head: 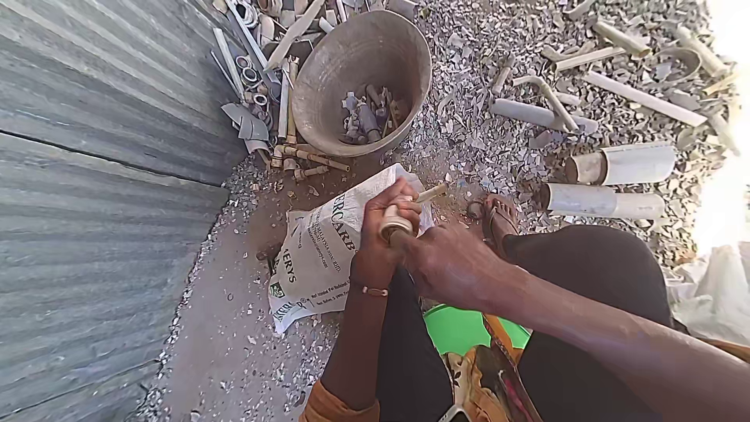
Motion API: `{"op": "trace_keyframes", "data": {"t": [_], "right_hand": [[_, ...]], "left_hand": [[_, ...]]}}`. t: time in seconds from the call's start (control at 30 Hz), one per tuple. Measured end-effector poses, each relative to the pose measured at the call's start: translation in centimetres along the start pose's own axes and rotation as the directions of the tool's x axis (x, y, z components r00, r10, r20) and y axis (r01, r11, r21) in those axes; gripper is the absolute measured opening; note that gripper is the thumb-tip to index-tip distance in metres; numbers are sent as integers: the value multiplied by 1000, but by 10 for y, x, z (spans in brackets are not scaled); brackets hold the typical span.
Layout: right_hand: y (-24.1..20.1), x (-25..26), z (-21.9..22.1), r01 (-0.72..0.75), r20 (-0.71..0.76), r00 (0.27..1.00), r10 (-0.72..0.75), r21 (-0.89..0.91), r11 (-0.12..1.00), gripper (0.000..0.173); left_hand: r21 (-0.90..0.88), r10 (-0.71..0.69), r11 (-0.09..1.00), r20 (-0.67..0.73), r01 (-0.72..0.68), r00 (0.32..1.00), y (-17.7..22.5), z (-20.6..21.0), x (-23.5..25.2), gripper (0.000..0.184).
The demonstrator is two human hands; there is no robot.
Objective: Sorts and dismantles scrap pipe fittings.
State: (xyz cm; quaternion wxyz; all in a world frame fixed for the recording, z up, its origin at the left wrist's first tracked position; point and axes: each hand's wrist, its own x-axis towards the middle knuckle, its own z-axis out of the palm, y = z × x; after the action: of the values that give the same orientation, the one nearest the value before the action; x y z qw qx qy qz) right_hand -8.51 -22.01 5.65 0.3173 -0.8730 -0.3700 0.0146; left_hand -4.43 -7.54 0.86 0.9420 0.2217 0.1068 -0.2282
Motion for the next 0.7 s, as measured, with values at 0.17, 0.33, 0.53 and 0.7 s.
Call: {"op": "trace_keyframes", "data": {"t": [0.17,0.33,0.53,0.7], "right_hand": [[-9,0,3,-44,-72,997,37,-88,995,22],[19,7,-1,-129,-132,981,145,127,984,25],[21,11,15,-168,-244,949,200,144,975,25],[16,19,17,-187,-266,922,281,329,926,23]], "left_hand": [[25,93,995,82,-96,992,-4,-3,3,27],[-4,269,963,-115,-271,956,3,11,8,31],[113,355,935,-306,-336,883,2,20,9,34],[154,388,922,-344,-356,855,-1,23,8,32]]}}
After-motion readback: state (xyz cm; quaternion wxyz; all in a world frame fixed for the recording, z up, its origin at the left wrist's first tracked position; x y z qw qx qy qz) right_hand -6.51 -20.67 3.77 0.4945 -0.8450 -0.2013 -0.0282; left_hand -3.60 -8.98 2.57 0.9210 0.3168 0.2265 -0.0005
